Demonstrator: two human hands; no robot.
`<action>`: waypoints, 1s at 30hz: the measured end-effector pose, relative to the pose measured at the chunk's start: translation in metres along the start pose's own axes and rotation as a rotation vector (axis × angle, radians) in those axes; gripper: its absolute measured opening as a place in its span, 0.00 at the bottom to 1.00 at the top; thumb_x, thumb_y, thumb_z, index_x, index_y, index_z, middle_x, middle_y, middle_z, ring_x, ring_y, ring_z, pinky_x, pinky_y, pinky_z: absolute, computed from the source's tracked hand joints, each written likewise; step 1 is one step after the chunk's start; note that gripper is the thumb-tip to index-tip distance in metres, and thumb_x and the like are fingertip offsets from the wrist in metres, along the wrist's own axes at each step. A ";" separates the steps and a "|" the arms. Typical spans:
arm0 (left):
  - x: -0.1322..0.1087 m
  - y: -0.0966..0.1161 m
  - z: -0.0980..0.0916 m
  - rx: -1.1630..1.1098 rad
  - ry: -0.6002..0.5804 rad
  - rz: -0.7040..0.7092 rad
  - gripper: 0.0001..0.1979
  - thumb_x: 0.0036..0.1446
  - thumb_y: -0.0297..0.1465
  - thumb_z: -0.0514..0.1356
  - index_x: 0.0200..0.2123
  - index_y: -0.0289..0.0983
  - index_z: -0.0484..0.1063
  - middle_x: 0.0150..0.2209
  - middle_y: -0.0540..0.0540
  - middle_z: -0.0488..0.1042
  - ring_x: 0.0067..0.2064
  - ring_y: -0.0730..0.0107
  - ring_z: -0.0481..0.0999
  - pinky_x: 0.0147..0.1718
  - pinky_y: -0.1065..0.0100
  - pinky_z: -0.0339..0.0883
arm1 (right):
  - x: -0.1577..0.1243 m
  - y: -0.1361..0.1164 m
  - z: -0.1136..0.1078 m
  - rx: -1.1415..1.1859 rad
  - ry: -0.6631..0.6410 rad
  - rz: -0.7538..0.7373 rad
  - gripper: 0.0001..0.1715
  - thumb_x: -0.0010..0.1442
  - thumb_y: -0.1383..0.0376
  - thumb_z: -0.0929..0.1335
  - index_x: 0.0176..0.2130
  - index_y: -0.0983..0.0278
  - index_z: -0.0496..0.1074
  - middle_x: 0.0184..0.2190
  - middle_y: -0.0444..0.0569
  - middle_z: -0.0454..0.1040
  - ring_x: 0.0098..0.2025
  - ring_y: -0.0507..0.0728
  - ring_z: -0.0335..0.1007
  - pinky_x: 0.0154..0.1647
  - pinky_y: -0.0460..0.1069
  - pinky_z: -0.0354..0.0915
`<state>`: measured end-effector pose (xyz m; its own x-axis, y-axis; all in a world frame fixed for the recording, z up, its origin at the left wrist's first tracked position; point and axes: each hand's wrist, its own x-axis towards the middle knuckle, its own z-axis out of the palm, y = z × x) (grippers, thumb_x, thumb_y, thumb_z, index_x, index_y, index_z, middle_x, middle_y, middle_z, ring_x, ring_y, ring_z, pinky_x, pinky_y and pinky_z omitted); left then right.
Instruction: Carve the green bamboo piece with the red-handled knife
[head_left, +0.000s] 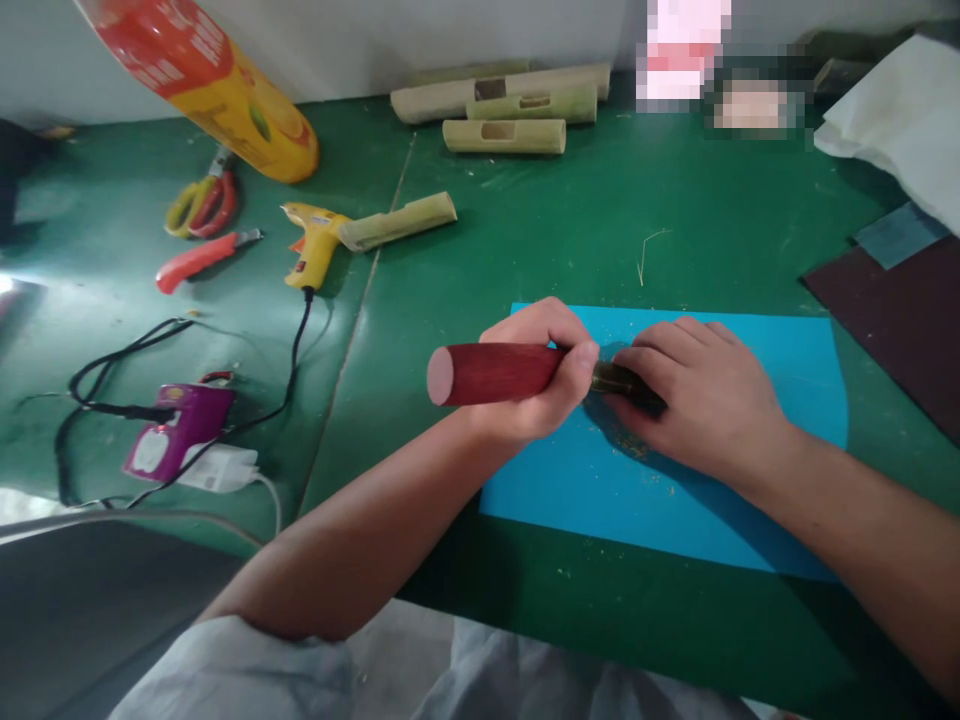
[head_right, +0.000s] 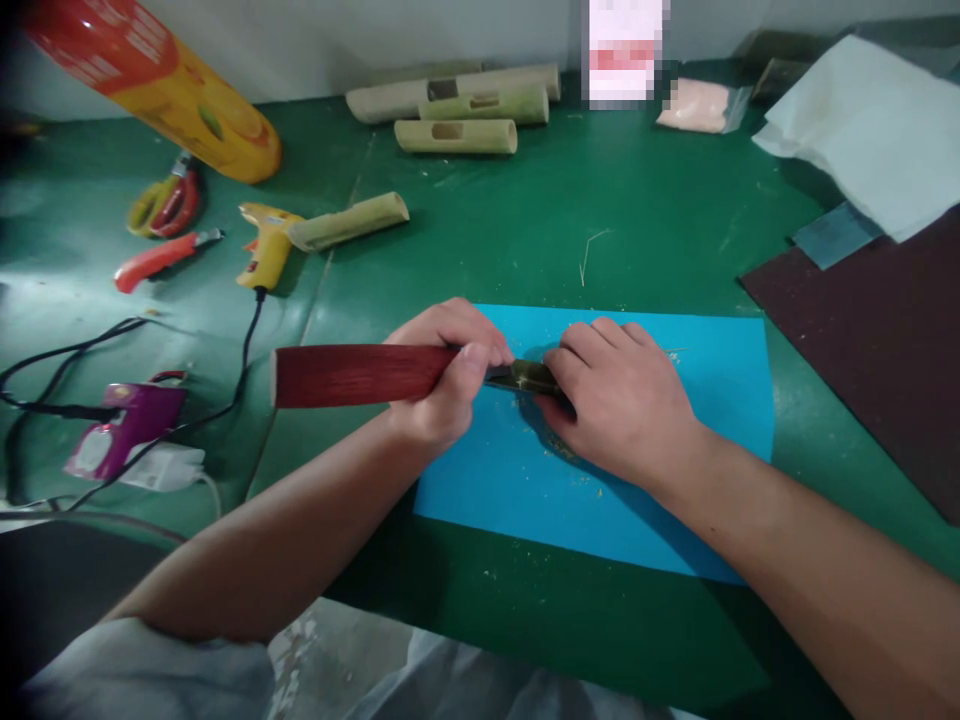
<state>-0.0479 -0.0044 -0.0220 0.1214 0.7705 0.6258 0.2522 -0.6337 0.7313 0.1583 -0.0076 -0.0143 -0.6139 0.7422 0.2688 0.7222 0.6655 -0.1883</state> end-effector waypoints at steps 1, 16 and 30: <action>0.000 0.000 -0.001 -0.004 -0.001 0.010 0.17 0.71 0.42 0.62 0.30 0.40 0.72 0.28 0.49 0.76 0.30 0.69 0.77 0.31 0.63 0.72 | 0.000 0.000 0.000 0.005 0.004 0.001 0.14 0.70 0.57 0.67 0.39 0.62 0.79 0.39 0.53 0.80 0.41 0.61 0.71 0.40 0.55 0.55; 0.019 -0.007 -0.012 -0.049 -0.268 0.023 0.17 0.59 0.45 0.74 0.33 0.39 0.76 0.32 0.49 0.81 0.33 0.70 0.81 0.34 0.65 0.75 | 0.001 0.008 0.003 0.095 -0.029 -0.005 0.17 0.69 0.54 0.68 0.40 0.63 0.80 0.37 0.54 0.78 0.40 0.61 0.71 0.39 0.55 0.55; 0.032 -0.004 -0.029 -0.159 -0.331 -0.164 0.23 0.51 0.50 0.77 0.32 0.39 0.76 0.32 0.47 0.81 0.33 0.69 0.81 0.32 0.67 0.76 | 0.003 0.012 0.000 0.185 -0.105 -0.016 0.17 0.68 0.54 0.68 0.44 0.63 0.80 0.40 0.55 0.80 0.42 0.63 0.73 0.41 0.55 0.59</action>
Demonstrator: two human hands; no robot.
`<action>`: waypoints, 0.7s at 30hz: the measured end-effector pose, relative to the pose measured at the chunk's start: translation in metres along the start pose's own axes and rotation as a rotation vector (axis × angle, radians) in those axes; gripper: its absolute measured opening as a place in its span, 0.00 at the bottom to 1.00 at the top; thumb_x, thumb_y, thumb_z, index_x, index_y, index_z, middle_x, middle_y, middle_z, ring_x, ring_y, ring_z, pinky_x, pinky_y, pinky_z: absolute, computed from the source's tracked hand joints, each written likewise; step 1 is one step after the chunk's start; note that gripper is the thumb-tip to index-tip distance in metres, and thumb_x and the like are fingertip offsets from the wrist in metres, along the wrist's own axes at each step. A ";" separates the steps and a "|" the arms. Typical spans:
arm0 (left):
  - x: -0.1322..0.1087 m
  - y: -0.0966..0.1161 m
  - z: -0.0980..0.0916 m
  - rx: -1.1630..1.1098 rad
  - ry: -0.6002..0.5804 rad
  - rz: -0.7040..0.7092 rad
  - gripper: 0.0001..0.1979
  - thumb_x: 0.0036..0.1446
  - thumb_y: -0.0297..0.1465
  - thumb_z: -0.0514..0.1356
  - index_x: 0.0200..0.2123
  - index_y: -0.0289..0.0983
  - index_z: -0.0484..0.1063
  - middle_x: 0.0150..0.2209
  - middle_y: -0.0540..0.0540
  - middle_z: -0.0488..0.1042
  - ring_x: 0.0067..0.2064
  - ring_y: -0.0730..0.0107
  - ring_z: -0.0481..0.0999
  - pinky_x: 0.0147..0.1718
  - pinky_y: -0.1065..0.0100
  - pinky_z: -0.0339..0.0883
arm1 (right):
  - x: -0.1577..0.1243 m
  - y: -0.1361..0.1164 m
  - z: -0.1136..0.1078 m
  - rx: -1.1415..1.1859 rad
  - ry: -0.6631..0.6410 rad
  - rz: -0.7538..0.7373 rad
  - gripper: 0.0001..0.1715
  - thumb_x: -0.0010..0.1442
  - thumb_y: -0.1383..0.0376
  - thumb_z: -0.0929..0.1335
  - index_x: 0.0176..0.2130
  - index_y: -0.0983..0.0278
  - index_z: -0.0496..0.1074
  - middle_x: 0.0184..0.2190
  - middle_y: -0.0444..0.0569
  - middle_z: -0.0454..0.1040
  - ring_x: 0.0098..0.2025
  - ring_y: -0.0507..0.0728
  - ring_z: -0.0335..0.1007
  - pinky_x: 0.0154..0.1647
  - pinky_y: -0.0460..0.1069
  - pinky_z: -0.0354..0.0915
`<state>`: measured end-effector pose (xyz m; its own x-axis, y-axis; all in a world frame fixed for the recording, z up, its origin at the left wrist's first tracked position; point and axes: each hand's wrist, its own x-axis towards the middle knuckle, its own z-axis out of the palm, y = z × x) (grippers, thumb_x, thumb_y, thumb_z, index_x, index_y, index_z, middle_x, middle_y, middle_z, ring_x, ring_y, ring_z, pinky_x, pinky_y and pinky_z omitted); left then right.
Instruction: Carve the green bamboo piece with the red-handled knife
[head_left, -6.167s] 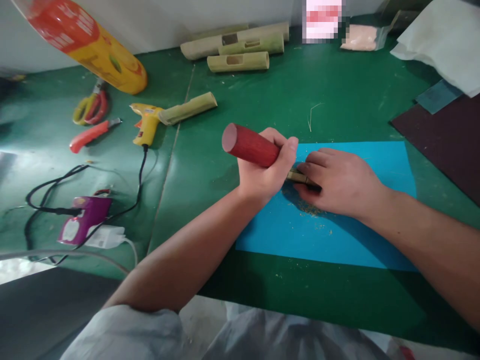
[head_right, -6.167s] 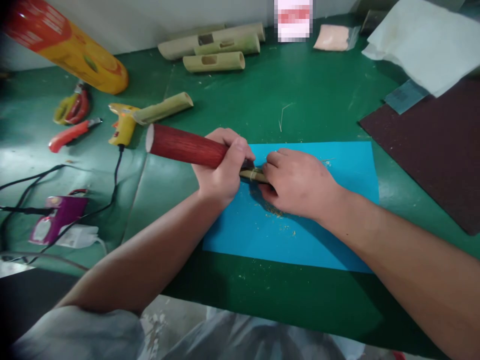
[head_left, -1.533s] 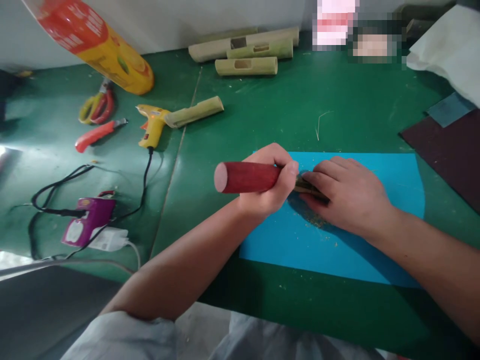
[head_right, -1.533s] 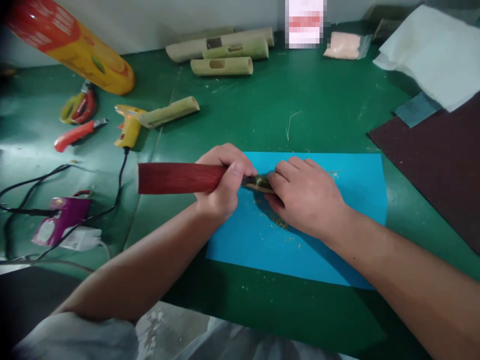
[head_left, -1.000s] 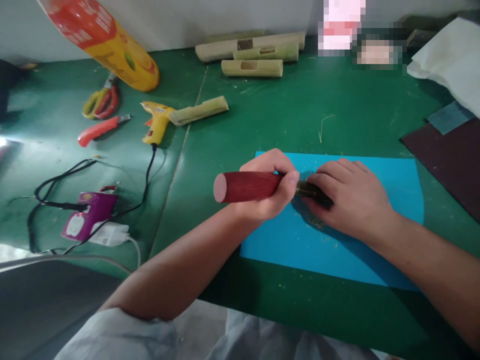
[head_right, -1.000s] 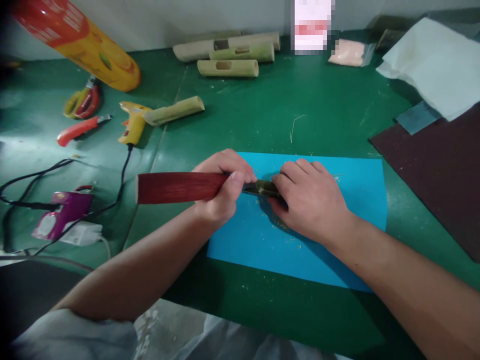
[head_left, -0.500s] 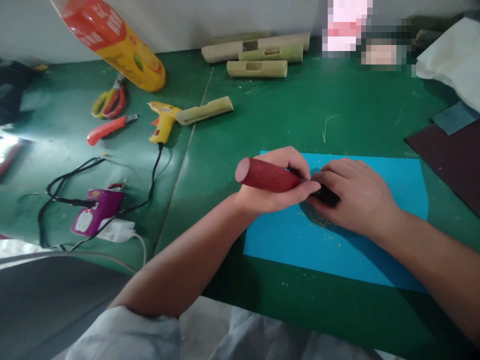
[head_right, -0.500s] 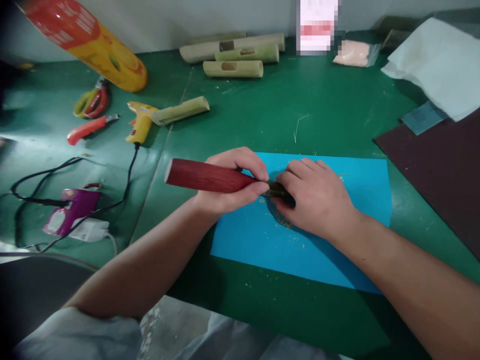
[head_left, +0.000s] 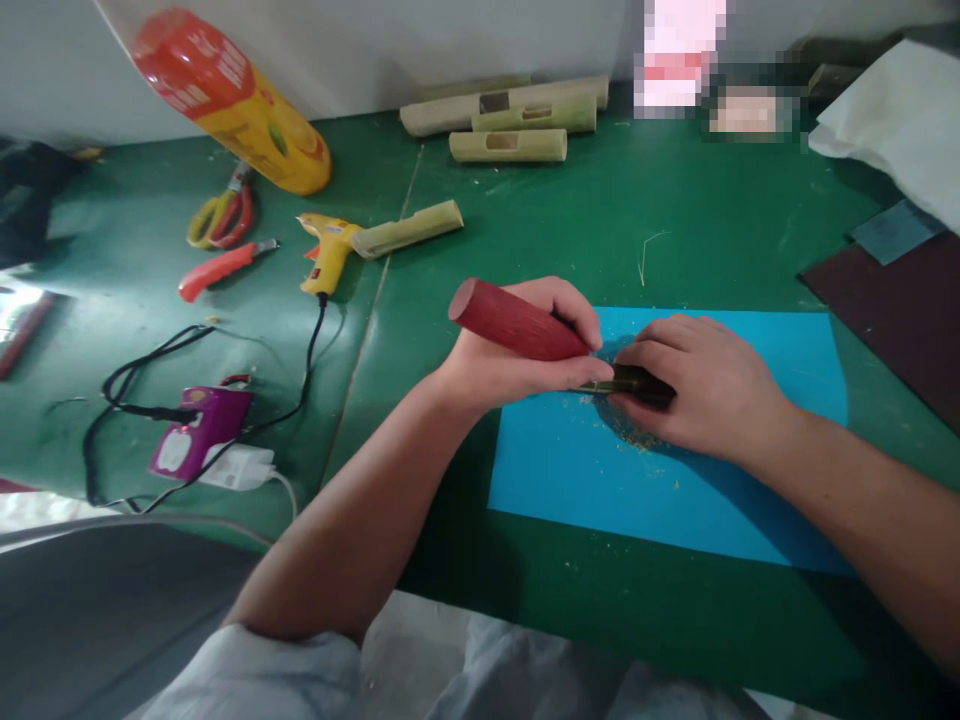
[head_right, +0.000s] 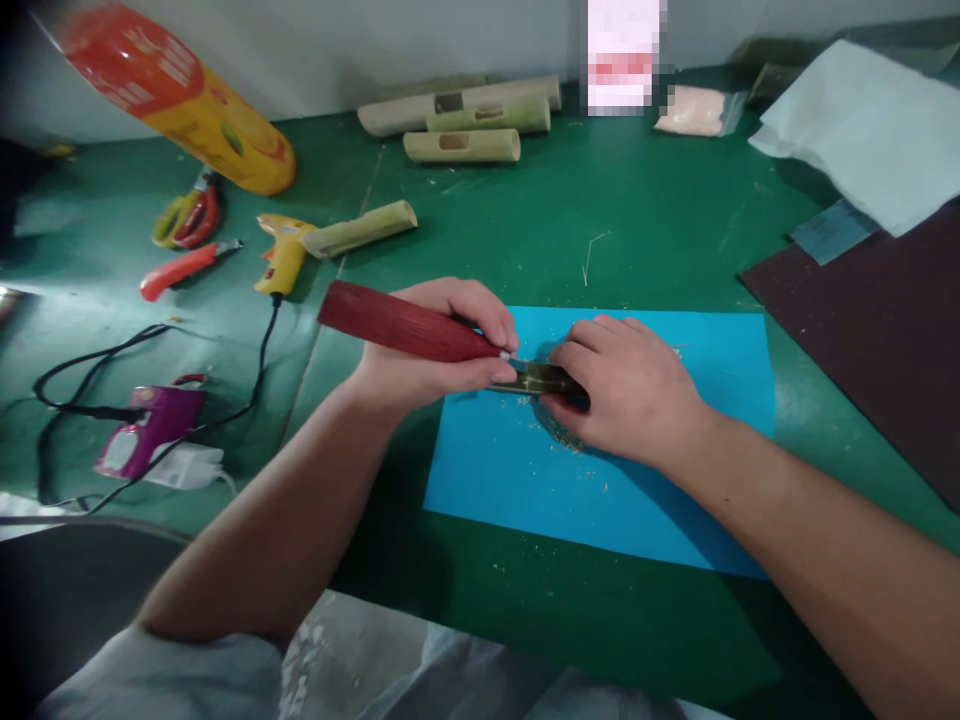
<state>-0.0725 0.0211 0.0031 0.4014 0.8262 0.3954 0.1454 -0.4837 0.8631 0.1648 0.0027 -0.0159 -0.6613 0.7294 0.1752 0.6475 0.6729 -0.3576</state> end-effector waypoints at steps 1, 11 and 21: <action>0.000 0.000 -0.001 -0.025 -0.029 -0.016 0.22 0.52 0.48 0.78 0.32 0.38 0.77 0.33 0.47 0.81 0.33 0.69 0.81 0.33 0.67 0.76 | 0.000 0.000 0.000 0.003 0.002 0.001 0.17 0.68 0.54 0.68 0.44 0.63 0.80 0.41 0.54 0.80 0.42 0.63 0.73 0.41 0.55 0.59; 0.000 -0.003 0.000 -0.126 -0.114 0.039 0.14 0.53 0.38 0.78 0.33 0.39 0.79 0.35 0.47 0.83 0.36 0.69 0.83 0.36 0.68 0.78 | 0.000 -0.002 0.000 0.020 0.010 0.028 0.17 0.67 0.54 0.68 0.43 0.64 0.81 0.39 0.55 0.80 0.41 0.63 0.74 0.40 0.56 0.60; 0.001 -0.001 -0.002 -0.070 -0.153 -0.001 0.11 0.53 0.37 0.78 0.30 0.41 0.80 0.32 0.47 0.84 0.34 0.67 0.83 0.35 0.66 0.79 | 0.002 -0.002 -0.001 0.042 -0.011 0.003 0.14 0.67 0.56 0.68 0.40 0.62 0.79 0.38 0.54 0.79 0.40 0.62 0.71 0.40 0.55 0.59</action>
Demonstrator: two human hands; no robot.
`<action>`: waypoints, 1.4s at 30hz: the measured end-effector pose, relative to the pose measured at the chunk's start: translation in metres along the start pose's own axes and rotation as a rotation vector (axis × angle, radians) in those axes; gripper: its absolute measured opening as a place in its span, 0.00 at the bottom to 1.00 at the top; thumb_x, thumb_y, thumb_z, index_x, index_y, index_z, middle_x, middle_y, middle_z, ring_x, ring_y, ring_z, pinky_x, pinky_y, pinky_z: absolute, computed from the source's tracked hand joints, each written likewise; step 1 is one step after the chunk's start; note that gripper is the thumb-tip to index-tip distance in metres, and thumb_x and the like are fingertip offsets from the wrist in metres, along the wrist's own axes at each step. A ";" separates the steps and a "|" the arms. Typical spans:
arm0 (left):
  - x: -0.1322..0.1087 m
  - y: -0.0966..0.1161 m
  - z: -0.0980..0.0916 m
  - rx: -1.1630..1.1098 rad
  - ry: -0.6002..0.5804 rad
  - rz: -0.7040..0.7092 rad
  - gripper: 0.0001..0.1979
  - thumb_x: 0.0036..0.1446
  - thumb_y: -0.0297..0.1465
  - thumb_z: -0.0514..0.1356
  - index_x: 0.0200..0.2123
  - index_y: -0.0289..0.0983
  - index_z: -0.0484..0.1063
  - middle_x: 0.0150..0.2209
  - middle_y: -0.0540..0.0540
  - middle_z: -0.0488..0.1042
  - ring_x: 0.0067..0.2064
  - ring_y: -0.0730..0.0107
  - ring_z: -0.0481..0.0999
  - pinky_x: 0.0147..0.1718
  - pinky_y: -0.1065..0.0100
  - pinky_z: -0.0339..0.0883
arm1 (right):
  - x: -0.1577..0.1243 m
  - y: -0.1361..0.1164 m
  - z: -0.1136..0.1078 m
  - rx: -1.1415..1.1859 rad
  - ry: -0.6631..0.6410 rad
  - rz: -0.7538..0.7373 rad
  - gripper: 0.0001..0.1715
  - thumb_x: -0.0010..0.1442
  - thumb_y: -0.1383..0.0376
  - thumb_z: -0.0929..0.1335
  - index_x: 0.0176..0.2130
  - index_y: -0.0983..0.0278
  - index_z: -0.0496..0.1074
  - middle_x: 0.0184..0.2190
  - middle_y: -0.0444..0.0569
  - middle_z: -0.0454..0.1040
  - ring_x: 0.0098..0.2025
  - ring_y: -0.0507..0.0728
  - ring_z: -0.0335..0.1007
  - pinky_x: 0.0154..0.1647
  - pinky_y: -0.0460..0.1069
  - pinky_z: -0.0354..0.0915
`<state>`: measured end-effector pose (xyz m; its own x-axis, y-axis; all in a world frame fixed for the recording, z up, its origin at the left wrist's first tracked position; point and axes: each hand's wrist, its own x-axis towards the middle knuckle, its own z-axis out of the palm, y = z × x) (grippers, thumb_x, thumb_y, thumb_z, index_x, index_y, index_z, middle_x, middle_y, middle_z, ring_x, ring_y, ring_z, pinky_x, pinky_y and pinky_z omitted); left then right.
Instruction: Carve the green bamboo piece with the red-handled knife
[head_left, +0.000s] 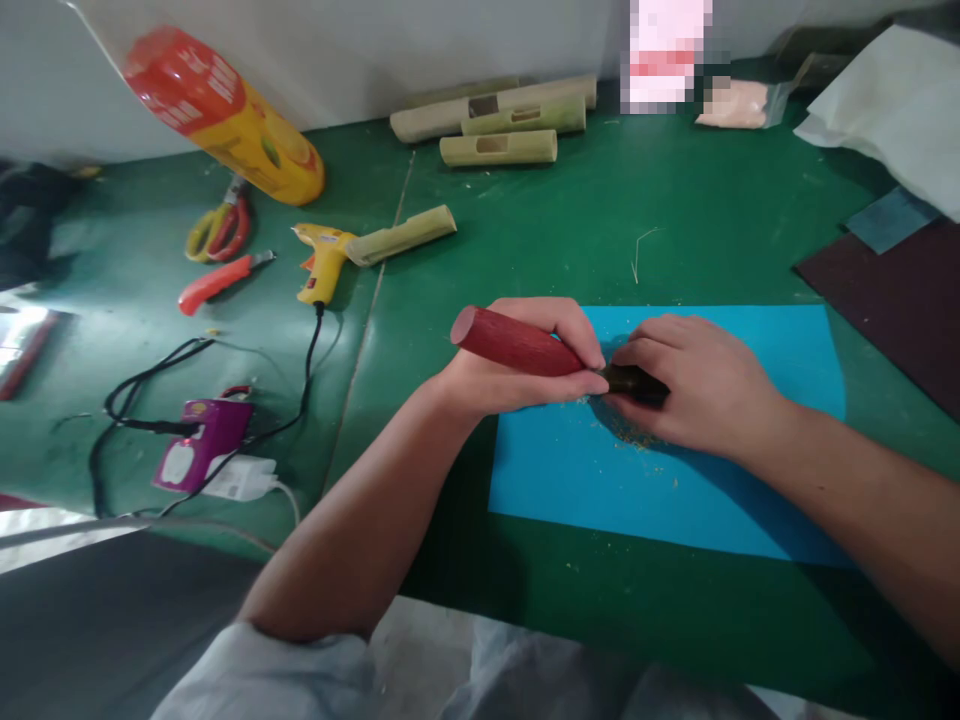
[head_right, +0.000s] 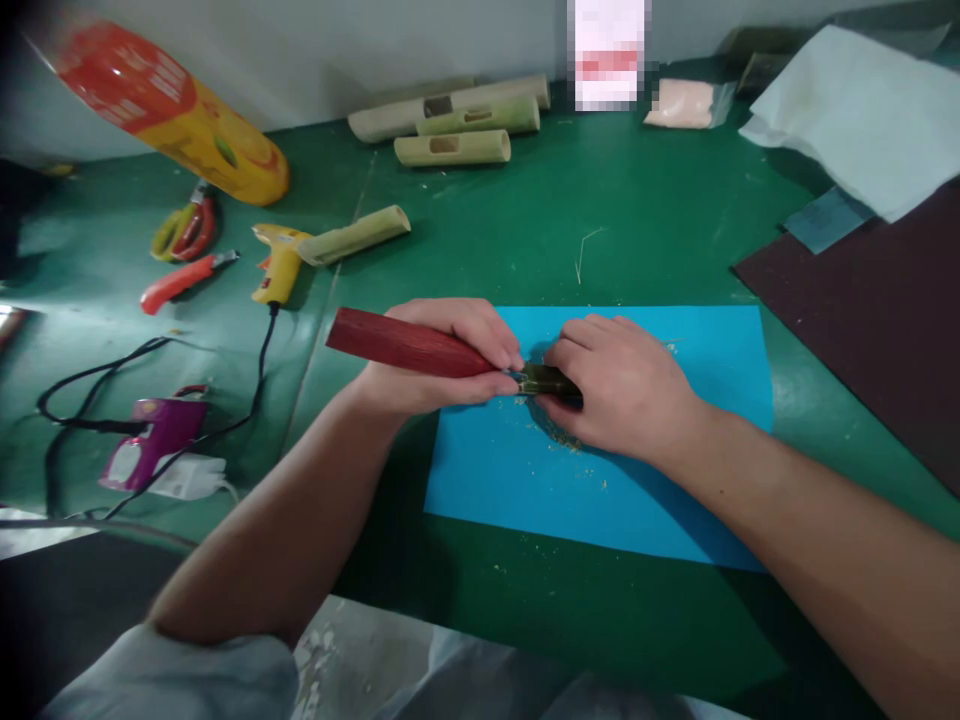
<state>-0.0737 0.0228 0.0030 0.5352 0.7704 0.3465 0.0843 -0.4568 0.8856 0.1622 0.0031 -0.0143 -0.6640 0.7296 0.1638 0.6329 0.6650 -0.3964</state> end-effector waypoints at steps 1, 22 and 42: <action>0.000 0.001 0.000 0.011 -0.006 -0.014 0.10 0.53 0.36 0.77 0.30 0.42 0.80 0.32 0.47 0.84 0.34 0.66 0.83 0.35 0.65 0.79 | 0.000 0.000 0.000 0.000 0.002 0.000 0.14 0.67 0.56 0.68 0.39 0.62 0.78 0.37 0.54 0.78 0.40 0.61 0.71 0.39 0.55 0.59; -0.003 -0.014 0.005 -0.048 0.083 -0.079 0.24 0.56 0.55 0.73 0.30 0.38 0.78 0.31 0.45 0.81 0.33 0.67 0.81 0.32 0.65 0.75 | 0.001 0.000 0.002 -0.008 0.041 -0.068 0.11 0.67 0.60 0.67 0.35 0.62 0.75 0.34 0.52 0.75 0.36 0.59 0.66 0.36 0.53 0.55; -0.010 -0.010 0.021 0.096 0.225 0.279 0.15 0.67 0.39 0.60 0.29 0.40 0.75 0.24 0.49 0.74 0.25 0.72 0.73 0.25 0.67 0.64 | 0.001 -0.001 0.004 0.018 0.058 -0.048 0.10 0.65 0.60 0.68 0.34 0.62 0.73 0.31 0.51 0.71 0.35 0.59 0.64 0.35 0.53 0.52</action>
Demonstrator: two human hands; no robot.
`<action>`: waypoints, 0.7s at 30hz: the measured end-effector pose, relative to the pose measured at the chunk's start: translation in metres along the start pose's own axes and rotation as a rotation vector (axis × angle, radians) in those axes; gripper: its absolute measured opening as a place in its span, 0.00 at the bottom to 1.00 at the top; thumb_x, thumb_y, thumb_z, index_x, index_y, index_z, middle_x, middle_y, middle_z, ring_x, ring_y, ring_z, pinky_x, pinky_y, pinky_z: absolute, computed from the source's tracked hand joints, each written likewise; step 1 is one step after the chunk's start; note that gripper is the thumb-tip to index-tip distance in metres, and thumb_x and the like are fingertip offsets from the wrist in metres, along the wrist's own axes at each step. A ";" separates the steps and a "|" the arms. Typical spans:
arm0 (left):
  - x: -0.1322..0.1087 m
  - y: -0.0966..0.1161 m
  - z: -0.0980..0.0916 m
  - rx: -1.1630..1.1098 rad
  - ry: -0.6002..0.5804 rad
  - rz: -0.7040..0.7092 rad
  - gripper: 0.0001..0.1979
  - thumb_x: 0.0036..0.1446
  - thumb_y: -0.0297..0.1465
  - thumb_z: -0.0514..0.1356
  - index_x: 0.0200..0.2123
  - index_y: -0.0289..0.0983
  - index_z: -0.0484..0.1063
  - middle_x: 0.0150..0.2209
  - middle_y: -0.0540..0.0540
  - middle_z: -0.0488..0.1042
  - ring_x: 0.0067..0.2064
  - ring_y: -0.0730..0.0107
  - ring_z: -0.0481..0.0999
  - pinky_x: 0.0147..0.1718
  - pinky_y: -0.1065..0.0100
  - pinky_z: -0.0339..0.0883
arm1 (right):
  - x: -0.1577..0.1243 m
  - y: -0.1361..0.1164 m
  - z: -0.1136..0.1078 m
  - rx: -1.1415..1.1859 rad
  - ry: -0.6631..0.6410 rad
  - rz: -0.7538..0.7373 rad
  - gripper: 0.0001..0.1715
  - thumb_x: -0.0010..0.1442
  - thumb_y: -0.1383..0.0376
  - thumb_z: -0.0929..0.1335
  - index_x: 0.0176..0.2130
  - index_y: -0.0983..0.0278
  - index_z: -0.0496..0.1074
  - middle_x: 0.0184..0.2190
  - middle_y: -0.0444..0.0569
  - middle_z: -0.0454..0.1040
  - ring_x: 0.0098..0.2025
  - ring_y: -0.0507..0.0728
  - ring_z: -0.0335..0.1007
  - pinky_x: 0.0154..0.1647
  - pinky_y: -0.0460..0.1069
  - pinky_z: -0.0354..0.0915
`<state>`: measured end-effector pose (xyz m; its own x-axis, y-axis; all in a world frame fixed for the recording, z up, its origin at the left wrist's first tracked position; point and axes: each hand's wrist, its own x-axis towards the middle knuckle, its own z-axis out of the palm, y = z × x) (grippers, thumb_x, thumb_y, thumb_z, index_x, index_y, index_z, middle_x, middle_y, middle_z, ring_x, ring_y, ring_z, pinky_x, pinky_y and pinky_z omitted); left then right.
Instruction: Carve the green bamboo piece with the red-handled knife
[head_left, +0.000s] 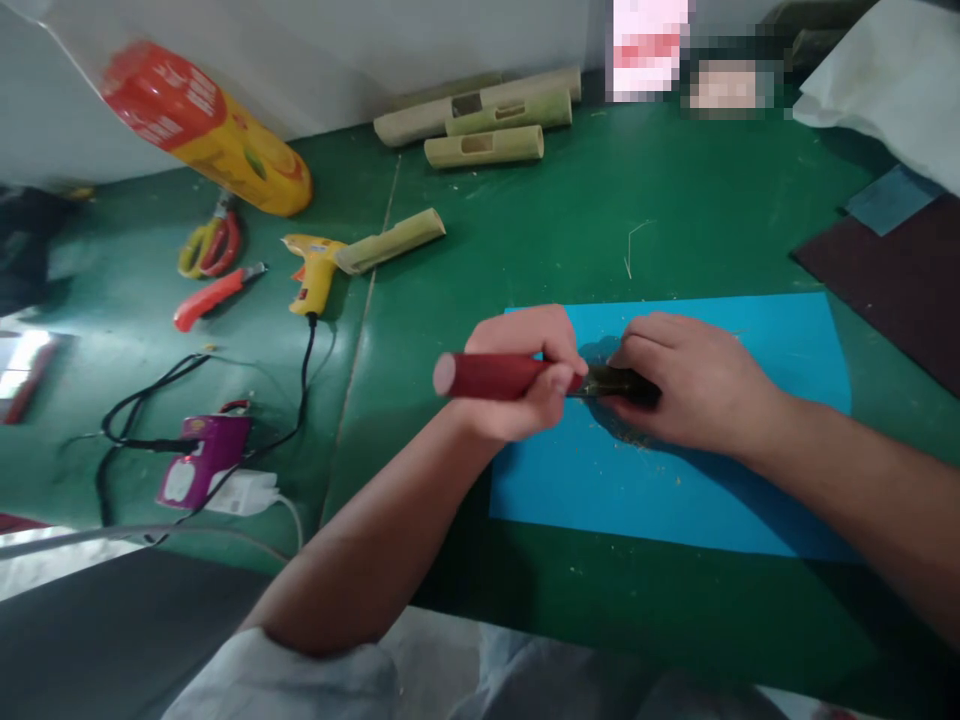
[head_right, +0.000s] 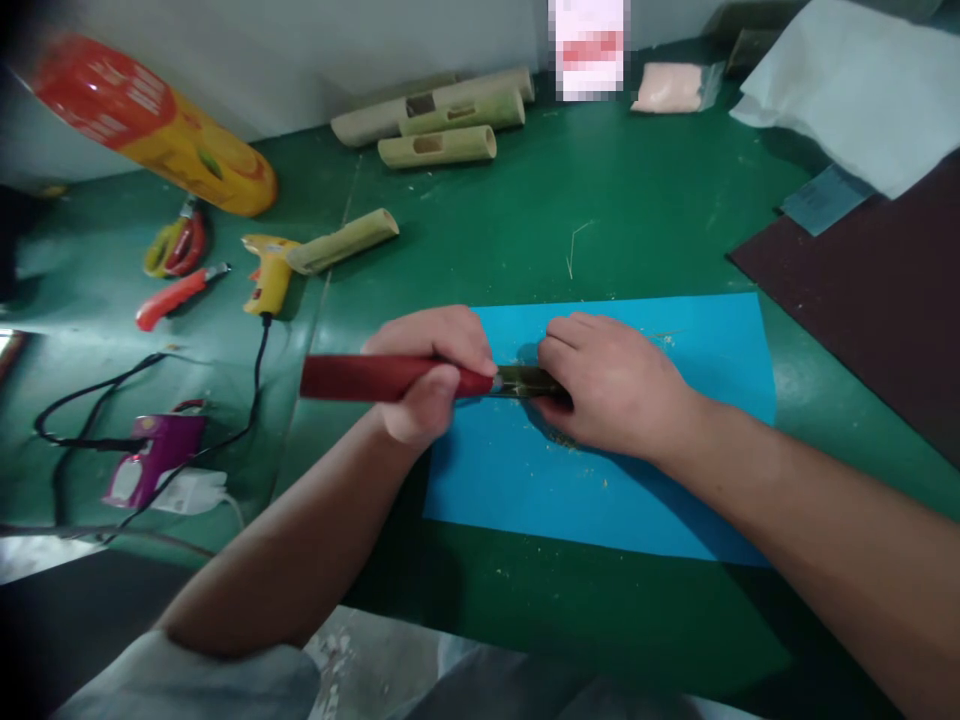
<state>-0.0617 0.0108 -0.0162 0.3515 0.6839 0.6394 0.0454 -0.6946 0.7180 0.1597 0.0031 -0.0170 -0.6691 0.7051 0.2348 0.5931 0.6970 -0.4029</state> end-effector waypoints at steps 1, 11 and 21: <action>-0.001 -0.002 -0.001 -0.032 0.027 -0.092 0.17 0.68 0.42 0.60 0.28 0.39 0.76 0.24 0.48 0.74 0.26 0.71 0.73 0.25 0.67 0.64 | 0.000 0.000 0.000 -0.016 0.008 -0.008 0.10 0.66 0.60 0.68 0.34 0.62 0.73 0.31 0.51 0.71 0.35 0.58 0.64 0.34 0.53 0.52; 0.006 -0.011 -0.002 -0.058 0.133 -0.527 0.24 0.62 0.50 0.61 0.22 0.39 0.74 0.21 0.48 0.72 0.24 0.71 0.68 0.22 0.67 0.61 | -0.002 -0.001 0.003 -0.050 0.038 -0.045 0.10 0.67 0.61 0.68 0.36 0.63 0.75 0.34 0.54 0.75 0.38 0.60 0.68 0.35 0.54 0.56; -0.002 0.007 0.000 0.224 0.081 0.078 0.22 0.66 0.50 0.59 0.25 0.44 0.77 0.18 0.50 0.75 0.20 0.70 0.74 0.22 0.65 0.66 | 0.002 0.003 -0.001 0.042 -0.055 0.010 0.12 0.67 0.57 0.68 0.35 0.61 0.74 0.33 0.53 0.75 0.37 0.60 0.68 0.37 0.55 0.56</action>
<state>-0.0623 0.0046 -0.0121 0.2863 0.6358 0.7168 0.2307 -0.7718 0.5925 0.1604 0.0063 -0.0167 -0.6876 0.7029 0.1818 0.5816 0.6832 -0.4417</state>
